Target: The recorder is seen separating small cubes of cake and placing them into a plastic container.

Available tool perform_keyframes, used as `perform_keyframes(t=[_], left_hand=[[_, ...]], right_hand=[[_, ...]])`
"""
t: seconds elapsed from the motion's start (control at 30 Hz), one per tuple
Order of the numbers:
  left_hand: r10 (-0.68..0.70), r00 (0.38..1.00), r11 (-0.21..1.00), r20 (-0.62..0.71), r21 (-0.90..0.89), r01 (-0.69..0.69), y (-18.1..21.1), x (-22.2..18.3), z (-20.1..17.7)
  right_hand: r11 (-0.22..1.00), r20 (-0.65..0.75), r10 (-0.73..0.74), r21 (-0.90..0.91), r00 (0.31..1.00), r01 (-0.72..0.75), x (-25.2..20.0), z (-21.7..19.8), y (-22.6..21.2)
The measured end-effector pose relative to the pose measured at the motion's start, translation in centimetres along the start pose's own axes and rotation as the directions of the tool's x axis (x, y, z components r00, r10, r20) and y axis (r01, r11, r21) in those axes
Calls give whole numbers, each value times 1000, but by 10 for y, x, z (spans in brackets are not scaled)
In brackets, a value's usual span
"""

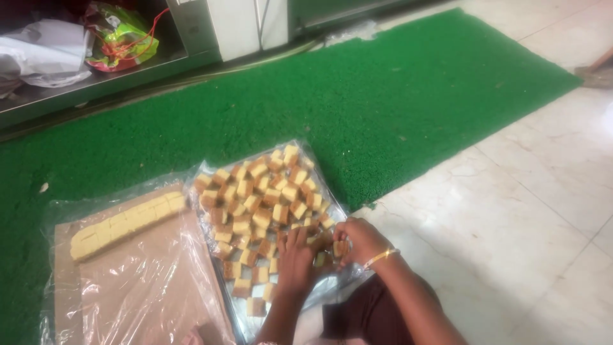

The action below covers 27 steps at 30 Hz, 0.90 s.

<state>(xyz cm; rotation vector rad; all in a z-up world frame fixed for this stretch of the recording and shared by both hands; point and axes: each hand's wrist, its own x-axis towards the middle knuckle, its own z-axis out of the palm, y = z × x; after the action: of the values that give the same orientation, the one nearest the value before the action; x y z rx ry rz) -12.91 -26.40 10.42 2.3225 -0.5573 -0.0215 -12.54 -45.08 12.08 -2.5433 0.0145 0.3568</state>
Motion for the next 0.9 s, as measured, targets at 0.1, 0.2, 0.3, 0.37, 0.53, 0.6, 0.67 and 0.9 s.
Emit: perform_keyframes(t=[0.1,0.2,0.3,0.37,0.53,0.6,0.67,0.9], left_hand=[[29,999,999,34,15,-29,6,-3,-9],[37,999,999,20,33,-38,0,-4,-2],[42,999,998,6,44,-42,-7,-5,3],[53,999,998,4,37,-53,-11,-7,6],[114,992,993,-59,51,-111,-15,-5,9],[102,994,991,-40,92,-98,-19,-8,12],[95,995,987,-22,129,-91,-19,-8,12],[92,995,994,-51,65,-88,-20,-9,15]], right_hand=[[992,-58,-27,-123,998,20,-3,7,-10],[981,-132,-22,-196,991,-5,-2,13,-7],[991,-116,83,-97,990,-95,-7,-2,-15],[984,-62,177,3,982,-177,-4,-6,-6],[960,-108,279,46,954,-275,10,12,44],[962,-161,274,22,948,-274,7,17,42],[961,-218,269,-3,938,-276,3,15,35],[990,-286,17,-132,958,-57,-6,13,16]])
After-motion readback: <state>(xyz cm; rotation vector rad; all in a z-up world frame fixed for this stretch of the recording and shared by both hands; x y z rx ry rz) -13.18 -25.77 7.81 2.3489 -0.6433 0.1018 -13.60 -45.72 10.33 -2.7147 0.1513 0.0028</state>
